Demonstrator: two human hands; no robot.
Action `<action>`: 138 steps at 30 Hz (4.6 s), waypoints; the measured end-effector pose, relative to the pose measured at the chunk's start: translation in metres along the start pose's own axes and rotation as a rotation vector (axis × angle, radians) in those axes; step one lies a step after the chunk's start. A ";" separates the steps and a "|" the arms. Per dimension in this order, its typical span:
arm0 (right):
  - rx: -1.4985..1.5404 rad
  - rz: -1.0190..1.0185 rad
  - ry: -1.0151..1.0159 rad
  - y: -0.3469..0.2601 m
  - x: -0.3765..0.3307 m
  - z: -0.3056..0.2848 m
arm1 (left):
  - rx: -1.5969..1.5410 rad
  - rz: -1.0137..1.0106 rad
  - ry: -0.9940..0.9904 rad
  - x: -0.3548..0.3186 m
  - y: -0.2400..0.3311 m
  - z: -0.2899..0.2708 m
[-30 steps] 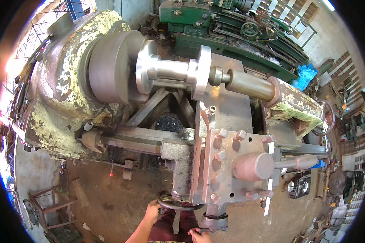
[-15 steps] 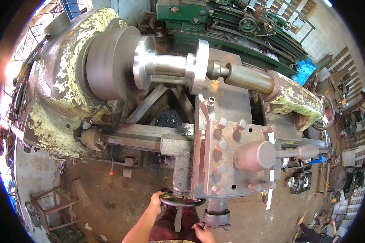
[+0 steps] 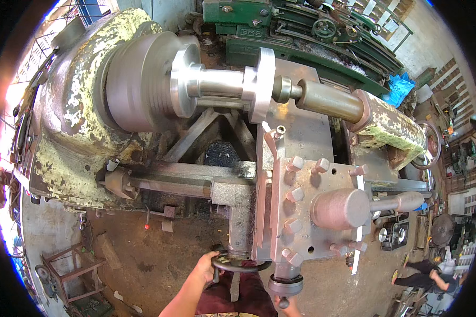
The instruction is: The person uses a caliper to measure the diameter of a rotating metal workpiece mounted on a lathe. They adjust the caliper, take multiple measurements, and operate the lathe controls between checks.
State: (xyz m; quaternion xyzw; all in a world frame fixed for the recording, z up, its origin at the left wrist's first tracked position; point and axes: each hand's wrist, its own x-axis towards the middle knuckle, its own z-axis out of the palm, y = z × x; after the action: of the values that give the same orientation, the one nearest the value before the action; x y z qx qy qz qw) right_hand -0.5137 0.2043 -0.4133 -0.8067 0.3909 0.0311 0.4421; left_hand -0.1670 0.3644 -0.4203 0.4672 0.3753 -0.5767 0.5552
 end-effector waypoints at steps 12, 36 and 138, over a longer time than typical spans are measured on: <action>0.870 0.304 -0.121 -0.211 0.003 -0.131 | -0.087 0.333 0.373 -0.010 -0.028 0.040; 0.408 0.153 -0.117 -0.182 0.030 -0.135 | -0.342 0.253 0.304 -0.015 -0.023 0.044; 0.601 0.240 -0.045 -0.170 0.058 -0.117 | -0.155 0.275 0.238 -0.017 -0.015 0.030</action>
State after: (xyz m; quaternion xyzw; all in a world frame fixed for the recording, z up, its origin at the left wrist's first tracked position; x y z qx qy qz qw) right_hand -0.3965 0.1349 -0.2479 -0.5875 0.4649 -0.0161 0.6621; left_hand -0.1867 0.3420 -0.3966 0.5348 0.4141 -0.4057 0.6148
